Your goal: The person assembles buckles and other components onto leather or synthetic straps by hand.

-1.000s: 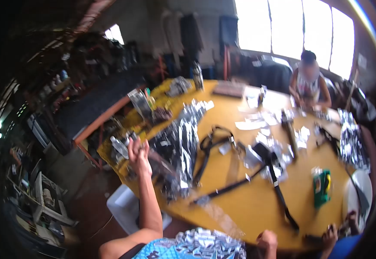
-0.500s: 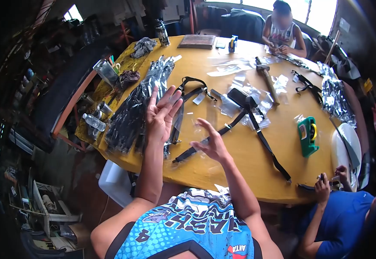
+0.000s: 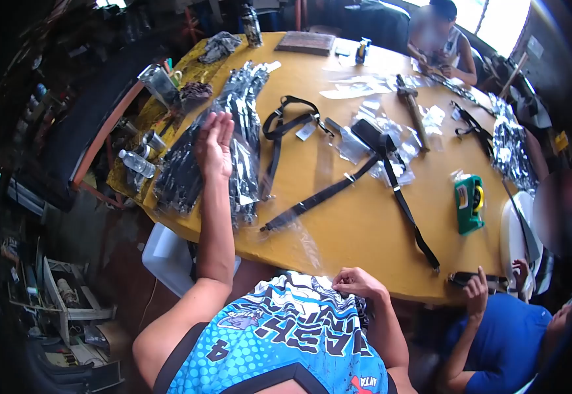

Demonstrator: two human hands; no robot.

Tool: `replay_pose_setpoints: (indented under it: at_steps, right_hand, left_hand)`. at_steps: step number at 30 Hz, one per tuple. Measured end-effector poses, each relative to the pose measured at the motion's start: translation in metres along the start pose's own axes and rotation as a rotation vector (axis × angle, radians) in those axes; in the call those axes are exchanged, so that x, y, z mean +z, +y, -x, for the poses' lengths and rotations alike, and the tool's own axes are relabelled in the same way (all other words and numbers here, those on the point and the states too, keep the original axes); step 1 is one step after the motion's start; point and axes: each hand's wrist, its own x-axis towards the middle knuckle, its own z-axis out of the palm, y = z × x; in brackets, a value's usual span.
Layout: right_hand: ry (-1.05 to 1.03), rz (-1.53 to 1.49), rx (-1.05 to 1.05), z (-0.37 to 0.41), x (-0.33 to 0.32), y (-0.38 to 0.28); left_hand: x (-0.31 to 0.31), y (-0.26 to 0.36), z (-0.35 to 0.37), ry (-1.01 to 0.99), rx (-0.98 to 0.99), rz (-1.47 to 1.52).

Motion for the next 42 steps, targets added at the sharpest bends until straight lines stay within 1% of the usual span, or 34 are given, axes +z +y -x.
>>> replay_pose_setpoints:
  at_steps: [1, 2, 4, 5, 7, 9, 10, 11, 13, 15, 17, 18, 19, 21, 23, 24, 25, 26, 27, 28, 29, 30, 31, 32, 33, 35, 36, 37, 39, 40, 41, 42]
  right_hand:
    - [0.011, 0.06, 0.003, 0.006, 0.005, 0.005]
    - [0.022, 0.045, 0.02, 0.013, 0.006, 0.006]
    - [0.186, 0.06, 0.012, 0.027, 0.003, -0.003]
    - [0.265, -0.064, -0.024, 0.027, 0.003, 0.024]
    - [0.447, -0.183, 0.052, 0.041, -0.006, 0.024]
    - [0.428, -0.233, 0.047, 0.055, -0.015, 0.04]
    - [0.422, -0.063, 0.025, 0.061, -0.016, 0.038]
    - [0.445, -0.079, 0.04, 0.068, -0.017, 0.033]
    - [0.188, -0.011, 0.163, 0.083, -0.02, 0.023]
    - [0.253, -0.11, 0.19, 0.092, -0.02, 0.035]
    - [0.335, -0.399, 0.255, 0.1, -0.03, 0.028]
    - [0.407, -0.437, 0.213, 0.102, -0.035, 0.035]
    - [0.49, -0.499, 0.076, 0.102, -0.038, 0.039]
    - [0.622, -0.607, -0.152, 0.098, -0.047, 0.028]
    - [0.631, -0.599, -0.135, 0.093, -0.059, 0.015]
    - [0.634, -0.584, -0.114, 0.089, -0.066, 0.009]
    - [0.611, -0.377, -0.145, 0.077, -0.074, 0.0]
    - [0.576, -0.166, -0.166, 0.067, -0.081, -0.007]
    - [0.58, -0.057, -0.238, 0.059, -0.083, -0.021]
    - [0.581, 0.051, -0.311, 0.053, -0.084, -0.034]
    - [0.572, 0.053, -0.309, 0.046, -0.083, -0.041]
    - [0.545, 0.065, -0.321, 0.04, -0.083, -0.046]
    - [0.519, 0.075, -0.333, 0.037, -0.084, -0.05]
    - [0.535, 0.248, -0.366, 0.036, -0.088, -0.054]
    - [0.534, 0.246, -0.369, 0.037, -0.086, -0.056]
    - [0.645, 0.037, -0.24, 0.041, -0.082, -0.055]
    - [0.648, -0.078, -0.174, 0.044, -0.08, -0.052]
    - [0.652, -0.085, -0.175, 0.042, -0.077, -0.044]
    - [0.689, -0.347, -0.332, 0.035, -0.07, -0.018]
    - [0.668, -0.525, -0.285, 0.033, -0.066, -0.01]
    - [0.671, -0.528, -0.287, 0.031, -0.064, -0.002]
    - [0.702, -0.571, -0.291, 0.029, -0.063, 0.003]
  left_hand:
    - [-0.001, -0.003, -0.001, 0.031, -0.001, 0.002]
    - [-0.007, -0.008, -0.005, 0.034, -0.01, -0.002]
    - [-0.017, -0.014, -0.01, 0.046, -0.014, -0.011]
    - [-0.019, -0.014, -0.01, 0.077, -0.029, -0.028]
    - [-0.032, -0.017, -0.012, 0.086, -0.033, -0.067]
    - [-0.048, -0.022, -0.014, 0.136, 0.009, -0.08]
    - [-0.059, -0.022, -0.015, 0.139, 0.019, -0.101]
    - [-0.07, -0.023, -0.016, 0.141, 0.031, -0.122]
    - [-0.094, -0.022, -0.012, 0.207, 0.027, -0.215]
    - [-0.12, -0.017, 0.0, 0.3, 0.05, -0.383]
    - [-0.136, -0.009, 0.028, 0.494, 0.112, -0.564]
    - [-0.162, -0.01, 0.037, 0.565, 0.145, -0.626]
    - [-0.195, -0.014, 0.045, 0.636, 0.183, -0.687]
    - [-0.246, -0.009, 0.074, 0.83, 0.191, -1.359]
    - [-0.255, -0.011, 0.104, 0.992, 0.413, -1.953]
    - [-0.191, -0.003, 0.128, 0.978, 0.522, -2.125]
    - [-0.174, -0.02, 0.125, 0.465, 0.477, -1.651]
    - [-0.155, -0.04, 0.127, 0.018, 0.393, -1.136]
    - [-0.091, -0.05, 0.147, -0.183, 0.154, -0.92]
    - [-0.029, -0.054, 0.169, -0.506, 0.109, -0.913]
    - [0.001, -0.069, 0.188, -0.709, -0.152, -0.801]
    - [0.036, -0.071, 0.203, -0.984, -0.022, -0.957]
    - [0.05, -0.086, 0.213, -1.074, -0.109, -0.929]
    - [0.057, -0.098, 0.217, -1.166, -0.197, -0.898]
    - [0.059, -0.104, 0.216, -1.165, -0.197, -0.902]
    - [0.064, -0.115, 0.213, -1.196, -0.231, -0.909]
    - [0.068, -0.117, 0.215, -1.179, -0.206, -0.861]
    - [0.069, -0.12, 0.217, -1.185, -0.208, -0.864]
    - [0.069, -0.13, 0.222, -0.944, -0.516, -0.657]
    - [0.069, -0.135, 0.222, -0.912, -0.578, -0.682]
    - [0.071, -0.14, 0.222, -0.915, -0.577, -0.684]
    - [0.072, -0.144, 0.223, -0.874, -0.636, -0.652]
